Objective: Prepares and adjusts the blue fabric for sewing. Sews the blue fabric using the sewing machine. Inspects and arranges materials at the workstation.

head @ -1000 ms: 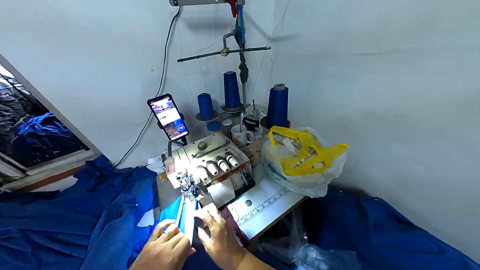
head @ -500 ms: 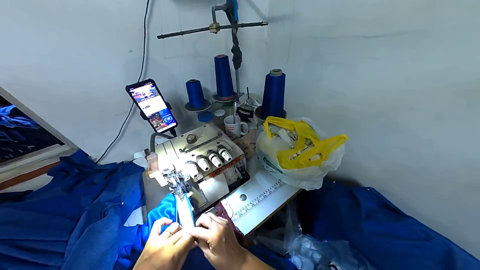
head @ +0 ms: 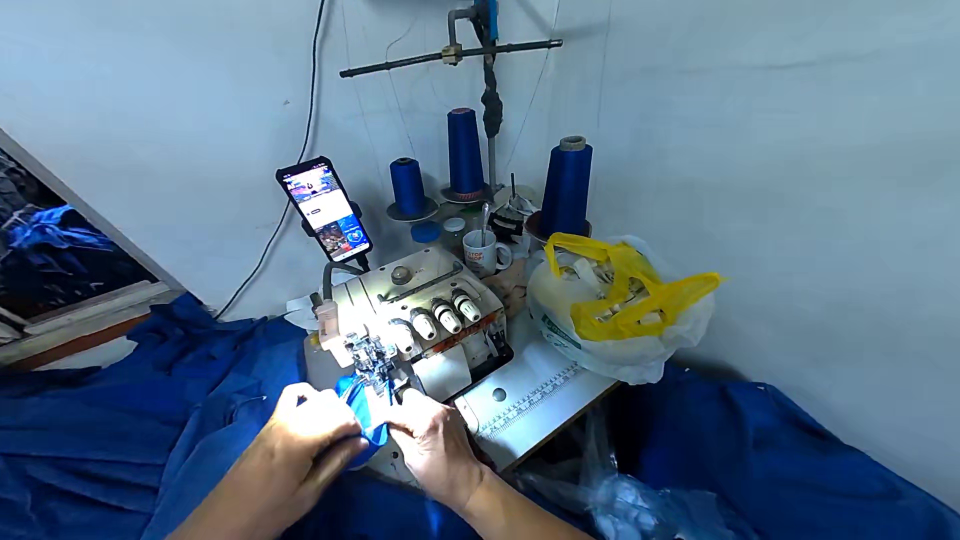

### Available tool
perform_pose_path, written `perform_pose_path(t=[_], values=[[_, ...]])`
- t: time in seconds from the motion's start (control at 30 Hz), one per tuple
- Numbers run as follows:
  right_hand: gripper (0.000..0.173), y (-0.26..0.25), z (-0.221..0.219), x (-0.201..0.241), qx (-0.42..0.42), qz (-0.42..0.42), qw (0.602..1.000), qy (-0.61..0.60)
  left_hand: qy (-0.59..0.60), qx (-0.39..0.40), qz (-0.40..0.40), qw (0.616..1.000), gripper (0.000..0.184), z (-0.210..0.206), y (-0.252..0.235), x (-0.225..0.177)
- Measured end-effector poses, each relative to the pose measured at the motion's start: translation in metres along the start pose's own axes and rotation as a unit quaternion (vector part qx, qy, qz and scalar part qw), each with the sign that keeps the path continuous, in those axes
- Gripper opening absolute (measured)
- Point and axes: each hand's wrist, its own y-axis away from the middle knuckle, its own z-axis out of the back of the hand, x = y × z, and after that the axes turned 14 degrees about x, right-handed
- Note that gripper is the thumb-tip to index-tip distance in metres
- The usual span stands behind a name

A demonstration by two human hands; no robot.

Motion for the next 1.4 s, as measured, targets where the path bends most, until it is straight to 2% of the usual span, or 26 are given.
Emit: perform_pose_path(t=[0.17, 0.3, 0.43, 0.6, 0.83, 0.97, 1.13, 1.27, 1.4], values=[[0.023, 0.013, 0.003, 0.005, 0.013, 0.028, 0.999, -0.031, -0.048, 0.041, 0.007, 0.998, 0.028, 0.013, 0.002, -0.066], [0.032, 0.029, -0.007, 0.002, -0.004, -0.045, 0.991, -0.127, -0.067, 0.057, 0.001, 0.996, 0.027, -0.013, 0.009, -0.079], [0.038, 0.033, -0.011, -0.002, 0.009, -0.064, 0.987, -0.148, -0.073, 0.093, 0.008, 0.993, 0.026, -0.022, 0.011, -0.082], [0.037, 0.032, -0.015, -0.002, -0.002, -0.064, 0.983, -0.171, -0.068, 0.053, -0.004, 0.996, 0.024, -0.029, 0.009, -0.08], [0.017, 0.031, -0.02, -0.008, 0.002, -0.047, 0.966, -0.256, -0.061, 0.049, 0.002, 0.997, 0.024, -0.036, 0.005, -0.078], [0.017, 0.03, -0.026, -0.017, -0.001, -0.034, 0.963, -0.269, -0.112, 0.009, 0.053, 0.992, 0.027, -0.046, -0.003, -0.069], [0.014, 0.034, -0.036, -0.035, 0.008, -0.02, 0.955, -0.295, -0.168, -0.061, 0.173, 0.968, 0.029, -0.064, -0.019, -0.063], [0.017, 0.042, -0.045, -0.054, 0.038, -0.019, 0.96, -0.277, -0.212, -0.069, 0.174, 0.959, 0.023, -0.064, -0.026, -0.065], [0.016, 0.044, -0.044, -0.051, 0.044, -0.009, 0.973, -0.226, -0.212, -0.065, 0.188, 0.957, 0.021, -0.066, -0.023, -0.067]])
